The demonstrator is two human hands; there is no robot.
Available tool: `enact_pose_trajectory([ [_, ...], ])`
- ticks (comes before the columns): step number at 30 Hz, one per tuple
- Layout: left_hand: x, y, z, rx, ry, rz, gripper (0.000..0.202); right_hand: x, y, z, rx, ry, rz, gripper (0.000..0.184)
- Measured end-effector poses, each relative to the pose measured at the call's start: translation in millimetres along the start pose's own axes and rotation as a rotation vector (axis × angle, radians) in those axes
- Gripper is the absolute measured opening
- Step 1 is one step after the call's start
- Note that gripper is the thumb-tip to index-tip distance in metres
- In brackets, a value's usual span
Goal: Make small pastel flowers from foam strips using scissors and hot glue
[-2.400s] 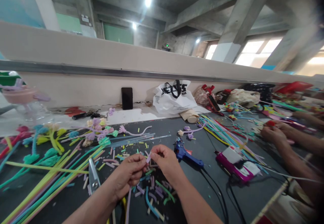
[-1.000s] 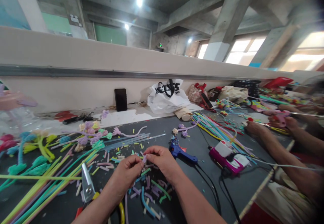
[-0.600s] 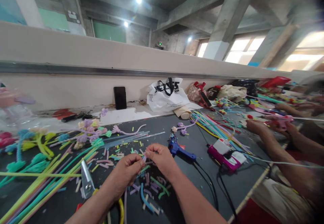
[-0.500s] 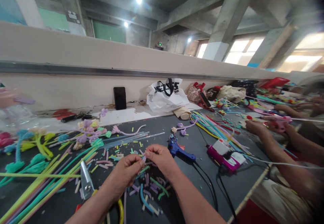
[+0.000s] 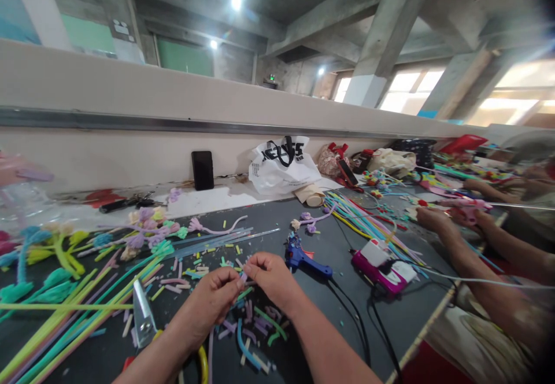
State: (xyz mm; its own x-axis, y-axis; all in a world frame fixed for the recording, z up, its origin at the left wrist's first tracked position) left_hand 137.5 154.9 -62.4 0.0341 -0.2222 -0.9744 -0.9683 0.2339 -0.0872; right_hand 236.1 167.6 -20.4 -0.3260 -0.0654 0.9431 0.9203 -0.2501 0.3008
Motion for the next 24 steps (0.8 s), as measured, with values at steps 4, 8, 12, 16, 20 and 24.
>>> enact_pose_trajectory([
  [4,-1.2,1.3,0.6,-0.019,0.008,-0.001,0.033,-0.7,2.4,-0.2,-0.041,0.010,-0.029,0.015],
  [8,-1.7,-5.6,-4.2,0.033,0.069,-0.075,0.033,1.6,8.2,2.5,-0.073,0.034,-0.008,0.015],
  [12,-6.1,-9.8,-8.6,0.060,0.082,-0.137,0.032,12.4,15.6,3.4,-0.125,0.101,-0.043,0.015],
  [16,-5.3,-8.1,-7.2,0.040,0.087,-0.137,0.032,19.3,13.7,0.4,-0.135,0.141,-0.088,0.013],
  [20,-1.7,-4.1,-2.9,0.007,0.090,-0.100,0.034,15.8,10.4,-0.4,-0.142,0.133,-0.090,0.012],
  [24,0.4,-1.4,0.4,-0.016,0.078,-0.069,0.033,3.1,4.9,1.0,-0.120,0.062,-0.071,0.014],
])
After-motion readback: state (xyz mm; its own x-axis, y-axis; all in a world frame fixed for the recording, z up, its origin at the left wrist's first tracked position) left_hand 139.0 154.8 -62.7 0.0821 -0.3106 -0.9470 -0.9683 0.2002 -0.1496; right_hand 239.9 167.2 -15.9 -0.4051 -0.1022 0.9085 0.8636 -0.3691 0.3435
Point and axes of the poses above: each hand's wrist, its own z-axis towards the middle knuckle, its own y-axis out of the back of the hand, x = y × z, the point moved 10 cm from there along z, towards the middle knuckle, and after that the axes turned 14 degrees about -x, right-handed, at the moved point
